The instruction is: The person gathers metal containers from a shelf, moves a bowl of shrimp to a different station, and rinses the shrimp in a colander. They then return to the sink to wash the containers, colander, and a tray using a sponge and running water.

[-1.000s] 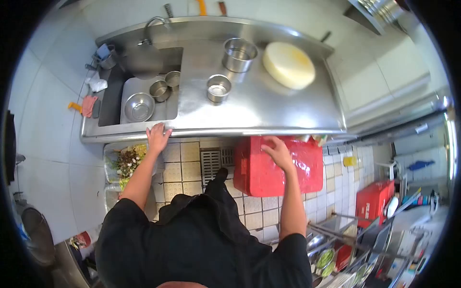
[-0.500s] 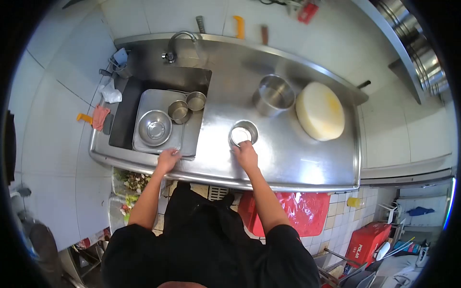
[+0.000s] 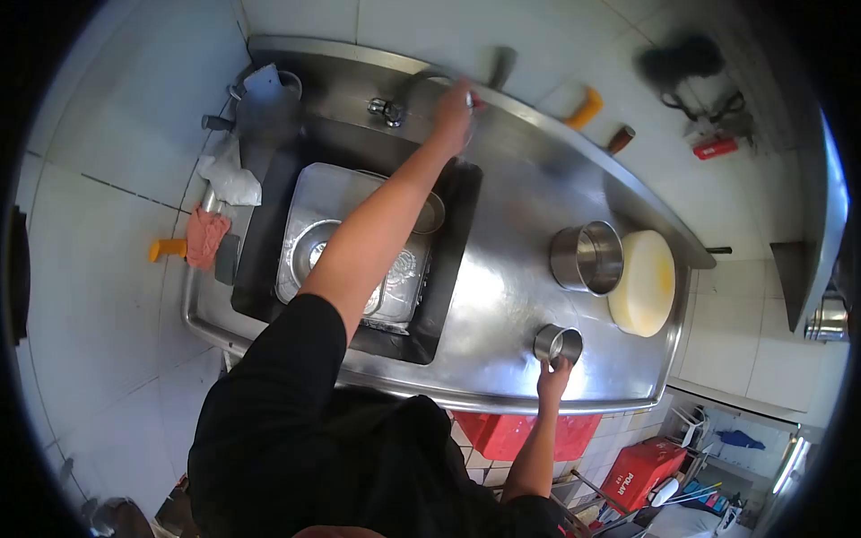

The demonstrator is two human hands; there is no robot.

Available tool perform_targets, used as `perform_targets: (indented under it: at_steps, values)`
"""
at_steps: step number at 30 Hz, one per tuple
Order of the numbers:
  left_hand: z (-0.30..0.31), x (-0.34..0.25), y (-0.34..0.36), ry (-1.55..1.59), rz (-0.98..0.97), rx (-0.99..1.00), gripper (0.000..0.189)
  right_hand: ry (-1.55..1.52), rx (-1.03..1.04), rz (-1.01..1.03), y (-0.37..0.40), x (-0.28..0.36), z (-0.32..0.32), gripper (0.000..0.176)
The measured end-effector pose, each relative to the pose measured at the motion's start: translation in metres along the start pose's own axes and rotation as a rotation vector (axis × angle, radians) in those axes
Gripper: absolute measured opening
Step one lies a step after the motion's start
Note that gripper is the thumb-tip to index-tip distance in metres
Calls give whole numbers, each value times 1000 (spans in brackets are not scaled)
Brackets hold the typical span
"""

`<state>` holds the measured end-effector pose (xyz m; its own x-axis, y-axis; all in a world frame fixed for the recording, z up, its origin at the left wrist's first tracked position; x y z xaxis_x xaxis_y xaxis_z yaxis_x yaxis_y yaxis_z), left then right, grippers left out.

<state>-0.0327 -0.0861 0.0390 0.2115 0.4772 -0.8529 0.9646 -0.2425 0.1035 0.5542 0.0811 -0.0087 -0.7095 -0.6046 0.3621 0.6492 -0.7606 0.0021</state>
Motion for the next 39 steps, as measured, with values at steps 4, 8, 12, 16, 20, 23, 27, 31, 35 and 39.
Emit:
perform_targets:
  at_steps: [4, 8, 12, 16, 20, 23, 27, 31, 35, 39]
  values:
    - [67, -52, 51, -193, 123, 298, 44, 180, -222, -197, 0, 33, 30, 52]
    - [130, -101, 48, -627, 107, 489, 47, 15, -291, -160, -14, 48, 35, 44]
    - [256, -175, -33, -1439, -300, -130, 37, -272, -173, 86, -19, 76, 6, 28]
    - [356, -176, -69, -2087, -363, -459, 48, -459, 137, 179, -17, 150, -33, 16]
    - [369, -168, -63, -2160, -303, -217, 50, -555, 339, 58, -12, 187, -68, 15]
    - [358, -178, -33, -1936, -326, -412, 50, -459, 293, 172, -20, 207, -59, 15]
    - [331, -194, 18, -1503, -689, -650, 56, -84, -156, 313, -19, 169, -19, 21]
    - [288, -156, 90, -1201, -551, -562, 53, 301, -132, 133, -10, 131, 4, 42]
    - [273, -86, 152, -917, -410, -625, 48, 188, -22, 45, -15, 39, -18, 38]
    - [246, -22, 198, -726, -314, -518, 38, 101, -260, 153, -42, 115, -5, 33]
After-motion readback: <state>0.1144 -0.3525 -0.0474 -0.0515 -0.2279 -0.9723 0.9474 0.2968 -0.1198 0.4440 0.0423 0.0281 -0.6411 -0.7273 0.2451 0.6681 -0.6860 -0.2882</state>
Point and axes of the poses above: each hand's wrist, its own y-axis away from the middle knuckle, its own z-axis out of the back of the hand, x = y × z, the point moved 2 cm from there along -y, towards the middle knuckle, and after that the axes turned 4 degrees about -y, right-handed, at the moved point
